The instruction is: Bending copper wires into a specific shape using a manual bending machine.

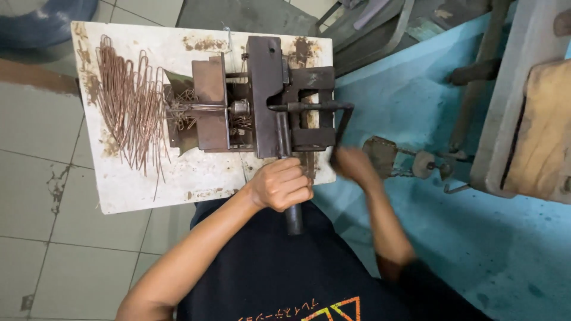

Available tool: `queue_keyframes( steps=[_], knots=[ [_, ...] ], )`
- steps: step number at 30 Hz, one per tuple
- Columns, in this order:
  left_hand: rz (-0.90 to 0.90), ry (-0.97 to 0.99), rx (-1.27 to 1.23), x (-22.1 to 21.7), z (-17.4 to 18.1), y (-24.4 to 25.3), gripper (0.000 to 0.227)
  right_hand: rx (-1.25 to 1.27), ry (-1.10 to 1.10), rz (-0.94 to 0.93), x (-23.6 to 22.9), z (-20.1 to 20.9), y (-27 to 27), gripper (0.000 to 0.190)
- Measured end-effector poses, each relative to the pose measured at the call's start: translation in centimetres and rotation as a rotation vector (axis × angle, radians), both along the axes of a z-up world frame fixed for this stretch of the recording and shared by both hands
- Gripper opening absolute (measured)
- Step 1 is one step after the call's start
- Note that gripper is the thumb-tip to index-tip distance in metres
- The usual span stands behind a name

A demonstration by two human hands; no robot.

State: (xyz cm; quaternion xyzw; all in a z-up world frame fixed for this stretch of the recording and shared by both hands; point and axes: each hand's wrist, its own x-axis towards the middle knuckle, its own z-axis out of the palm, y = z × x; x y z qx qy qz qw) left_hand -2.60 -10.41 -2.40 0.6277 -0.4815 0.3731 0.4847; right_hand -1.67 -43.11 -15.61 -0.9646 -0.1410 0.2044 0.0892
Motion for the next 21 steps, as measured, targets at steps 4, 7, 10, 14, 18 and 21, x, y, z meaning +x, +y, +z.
queue_keyframes(
  steps=[4, 7, 10, 14, 18, 21],
  knots=[
    [0.016, 0.006, -0.003, -0.1, -0.7, -0.2, 0.036, -0.366, 0.527, -0.204, -1.0, 25.0, 5.9, 0.032],
    [0.023, 0.001, -0.006, -0.3, -0.8, -0.4, 0.036, -0.399, 0.127, -0.141, 2.5, 30.1, 5.1, 0.011],
    [0.04, -0.001, 0.017, -0.3, -0.8, -0.2, 0.036, -0.284, -0.498, 0.072, 11.2, 26.0, 2.0, 0.013],
    [0.024, -0.01, 0.018, -0.3, -1.2, -0.3, 0.037, -0.213, -0.905, 0.023, 26.4, 10.6, -0.2, 0.026],
    [0.01, 0.018, 0.018, -0.2, -0.4, -0.3, 0.037, -0.174, -0.633, 0.021, 24.0, -4.2, -2.0, 0.025],
    [0.131, -0.058, -0.105, -0.5, -1.1, -1.3, 0.043, -0.402, -0.615, 0.003, 16.9, -17.6, -5.7, 0.008]
  ],
)
